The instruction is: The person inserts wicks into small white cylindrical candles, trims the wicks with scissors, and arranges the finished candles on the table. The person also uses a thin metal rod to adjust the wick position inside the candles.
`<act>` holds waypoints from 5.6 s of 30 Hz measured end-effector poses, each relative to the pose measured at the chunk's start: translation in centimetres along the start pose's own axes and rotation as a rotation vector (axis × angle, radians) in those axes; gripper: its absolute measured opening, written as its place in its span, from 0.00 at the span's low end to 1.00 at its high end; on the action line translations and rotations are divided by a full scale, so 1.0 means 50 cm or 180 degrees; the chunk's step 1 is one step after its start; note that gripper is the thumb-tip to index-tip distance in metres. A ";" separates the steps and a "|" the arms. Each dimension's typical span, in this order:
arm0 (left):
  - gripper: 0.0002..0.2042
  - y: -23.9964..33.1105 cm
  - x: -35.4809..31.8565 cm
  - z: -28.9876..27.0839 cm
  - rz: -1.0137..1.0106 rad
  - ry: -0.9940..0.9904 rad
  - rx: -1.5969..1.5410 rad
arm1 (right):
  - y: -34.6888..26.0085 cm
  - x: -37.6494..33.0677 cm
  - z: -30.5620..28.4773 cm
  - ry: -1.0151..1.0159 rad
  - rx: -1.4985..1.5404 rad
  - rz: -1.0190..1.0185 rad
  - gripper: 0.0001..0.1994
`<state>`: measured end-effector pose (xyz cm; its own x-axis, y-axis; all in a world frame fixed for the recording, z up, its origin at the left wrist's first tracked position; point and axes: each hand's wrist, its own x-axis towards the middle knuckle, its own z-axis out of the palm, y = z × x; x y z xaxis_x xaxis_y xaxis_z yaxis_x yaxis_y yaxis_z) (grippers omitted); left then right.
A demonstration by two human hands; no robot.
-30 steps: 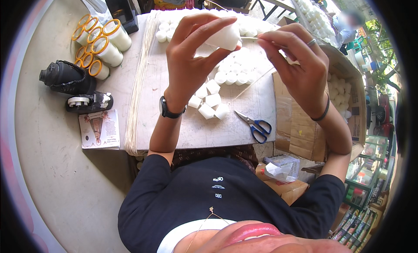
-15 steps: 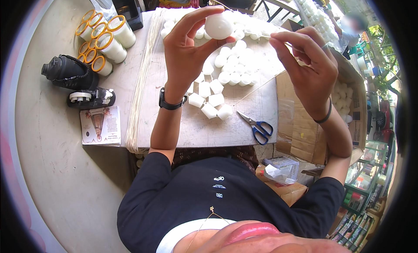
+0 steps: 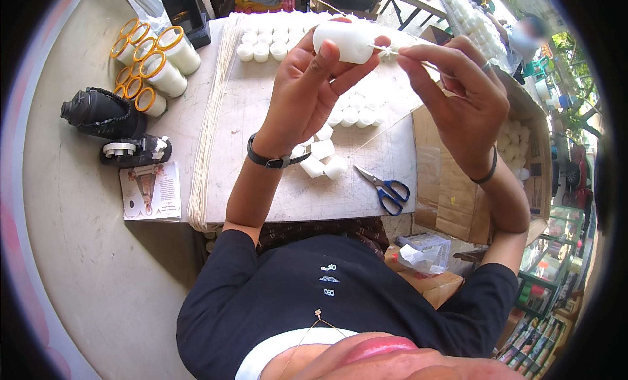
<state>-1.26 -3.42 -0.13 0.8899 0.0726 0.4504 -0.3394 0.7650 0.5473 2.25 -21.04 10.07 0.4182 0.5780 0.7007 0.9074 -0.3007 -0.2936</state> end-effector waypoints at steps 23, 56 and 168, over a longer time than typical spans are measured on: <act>0.26 -0.016 -0.010 0.003 0.0015 -0.0029 0.0198 | 0.013 -0.020 0.011 -0.0636 0.0398 -0.0094 0.08; 0.21 -0.041 -0.013 0.006 0.1292 0.0401 0.1636 | 0.009 -0.034 0.036 -0.0741 0.1927 0.1236 0.22; 0.10 -0.145 -0.168 -0.099 -0.0707 0.0247 0.3668 | 0.151 -0.165 0.146 -0.2988 0.0932 0.1725 0.08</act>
<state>-4.76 -6.40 -11.36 0.9669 0.0797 0.2425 -0.2143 -0.2622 0.9409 5.94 -22.56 -2.66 0.5137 0.8048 -0.2973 0.5193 -0.5675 -0.6389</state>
